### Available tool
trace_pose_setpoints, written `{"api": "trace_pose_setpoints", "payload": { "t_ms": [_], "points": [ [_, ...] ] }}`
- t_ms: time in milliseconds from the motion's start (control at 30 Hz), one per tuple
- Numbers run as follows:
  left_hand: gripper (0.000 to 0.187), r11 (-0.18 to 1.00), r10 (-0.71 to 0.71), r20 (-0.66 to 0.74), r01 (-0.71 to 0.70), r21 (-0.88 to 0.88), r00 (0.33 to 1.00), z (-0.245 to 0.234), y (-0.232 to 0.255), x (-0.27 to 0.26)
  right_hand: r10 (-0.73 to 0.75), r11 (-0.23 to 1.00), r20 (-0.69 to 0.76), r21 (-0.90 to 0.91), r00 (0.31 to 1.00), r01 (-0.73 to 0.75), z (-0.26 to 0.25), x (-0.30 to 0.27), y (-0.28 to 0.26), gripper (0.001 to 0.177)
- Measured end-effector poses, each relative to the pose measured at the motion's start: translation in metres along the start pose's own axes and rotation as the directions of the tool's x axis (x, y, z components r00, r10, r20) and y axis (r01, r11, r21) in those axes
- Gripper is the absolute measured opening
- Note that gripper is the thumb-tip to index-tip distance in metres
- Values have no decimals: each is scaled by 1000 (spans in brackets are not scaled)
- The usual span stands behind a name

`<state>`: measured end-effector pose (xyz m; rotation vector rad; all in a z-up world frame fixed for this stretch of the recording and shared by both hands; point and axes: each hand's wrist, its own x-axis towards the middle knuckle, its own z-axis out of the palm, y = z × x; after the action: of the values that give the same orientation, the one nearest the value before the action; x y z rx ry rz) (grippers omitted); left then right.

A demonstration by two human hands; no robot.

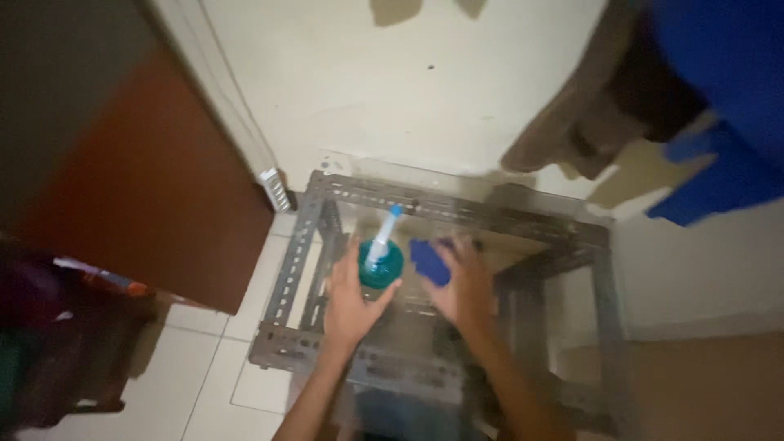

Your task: The person wipes a glass-topped table with a blue cloth and a spray bottle. They repeatedly spray the surface and wipe it down, moving the cloth across the glass and metal frame.

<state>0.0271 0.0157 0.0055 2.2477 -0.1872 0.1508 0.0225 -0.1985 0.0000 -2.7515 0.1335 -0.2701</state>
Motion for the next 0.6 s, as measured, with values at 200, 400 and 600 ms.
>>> {"api": "trace_pose_setpoints", "payload": {
  "t_ms": [200,400,600],
  "points": [
    [104,999,-9,33,7,47,999,-2,-2,5,-106,984,-394,-173,913,39,20,103,15,59],
    [102,999,-17,33,16,30,999,4,-9,5,-37,990,-293,-142,956,-5,20,151,30,60],
    [101,999,31,-11,-31,34,999,-7,9,1,-186,983,-494,-88,850,164,38,111,36,54]
  ]
}}
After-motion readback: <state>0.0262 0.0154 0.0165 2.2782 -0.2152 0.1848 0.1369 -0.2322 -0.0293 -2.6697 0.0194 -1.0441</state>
